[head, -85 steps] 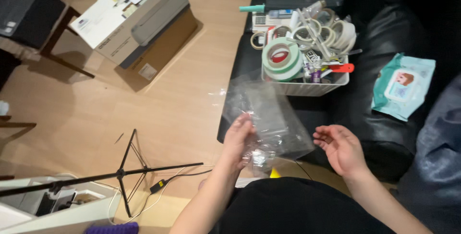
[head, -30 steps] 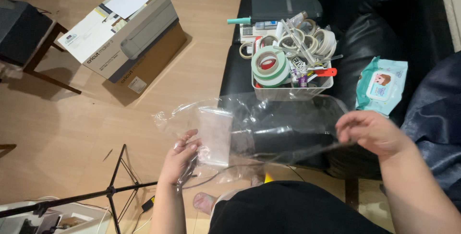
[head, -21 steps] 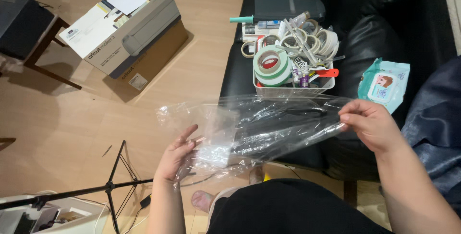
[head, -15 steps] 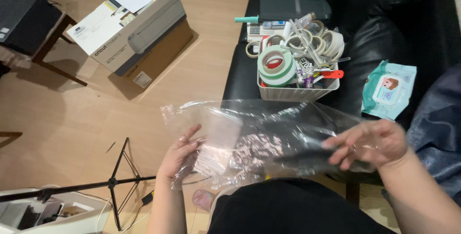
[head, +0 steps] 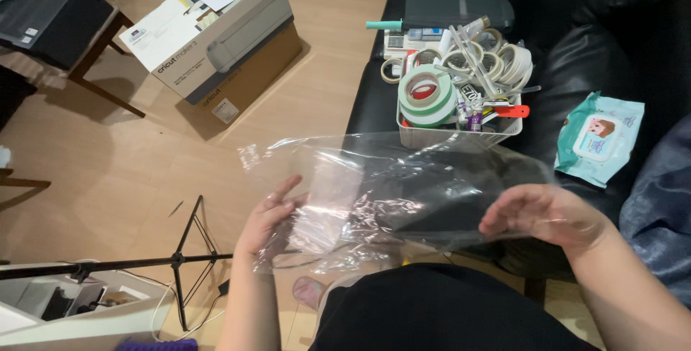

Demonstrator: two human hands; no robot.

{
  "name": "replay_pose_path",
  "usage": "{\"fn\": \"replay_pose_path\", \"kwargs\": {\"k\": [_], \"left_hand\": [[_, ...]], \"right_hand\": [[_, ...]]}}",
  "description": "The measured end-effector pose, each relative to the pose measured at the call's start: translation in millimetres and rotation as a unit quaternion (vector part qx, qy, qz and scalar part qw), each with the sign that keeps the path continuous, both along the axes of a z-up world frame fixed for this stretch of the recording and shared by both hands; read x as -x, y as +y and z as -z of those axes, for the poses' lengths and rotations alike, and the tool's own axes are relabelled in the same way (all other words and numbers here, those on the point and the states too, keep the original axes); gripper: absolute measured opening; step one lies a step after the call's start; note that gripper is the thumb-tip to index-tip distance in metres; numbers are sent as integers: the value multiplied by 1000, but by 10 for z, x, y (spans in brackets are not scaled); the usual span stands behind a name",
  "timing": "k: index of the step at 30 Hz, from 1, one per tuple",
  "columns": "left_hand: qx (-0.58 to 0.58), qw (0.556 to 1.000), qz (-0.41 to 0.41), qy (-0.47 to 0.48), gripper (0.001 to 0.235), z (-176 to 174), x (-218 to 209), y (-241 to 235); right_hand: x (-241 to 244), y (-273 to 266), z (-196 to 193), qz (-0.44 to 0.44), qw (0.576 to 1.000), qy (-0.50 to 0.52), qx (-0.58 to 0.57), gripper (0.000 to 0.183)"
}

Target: The person picks up small colorful charms and metal rings from a desk by hand, places them into a white rectangular tray, then takes a clear plastic bag and puts several items into it.

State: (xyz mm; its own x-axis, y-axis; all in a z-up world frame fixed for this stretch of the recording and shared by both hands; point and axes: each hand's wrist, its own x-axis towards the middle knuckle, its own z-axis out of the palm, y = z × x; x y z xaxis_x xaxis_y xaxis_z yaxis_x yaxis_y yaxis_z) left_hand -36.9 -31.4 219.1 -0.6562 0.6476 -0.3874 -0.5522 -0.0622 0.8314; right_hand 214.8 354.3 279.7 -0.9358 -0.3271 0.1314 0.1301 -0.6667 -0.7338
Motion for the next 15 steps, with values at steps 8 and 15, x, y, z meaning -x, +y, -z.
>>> {"fn": "replay_pose_path", "kwargs": {"k": [8, 15], "left_hand": [[-47, 999, 2, -12, 60, 297, 17, -230], [-43, 997, -56, -8, 57, 188, -70, -240]], "right_hand": [[246, -291, 487, 107, 967, 27, -228, 48], [188, -382, 107, -1, 990, 45, -135, 77]]}}
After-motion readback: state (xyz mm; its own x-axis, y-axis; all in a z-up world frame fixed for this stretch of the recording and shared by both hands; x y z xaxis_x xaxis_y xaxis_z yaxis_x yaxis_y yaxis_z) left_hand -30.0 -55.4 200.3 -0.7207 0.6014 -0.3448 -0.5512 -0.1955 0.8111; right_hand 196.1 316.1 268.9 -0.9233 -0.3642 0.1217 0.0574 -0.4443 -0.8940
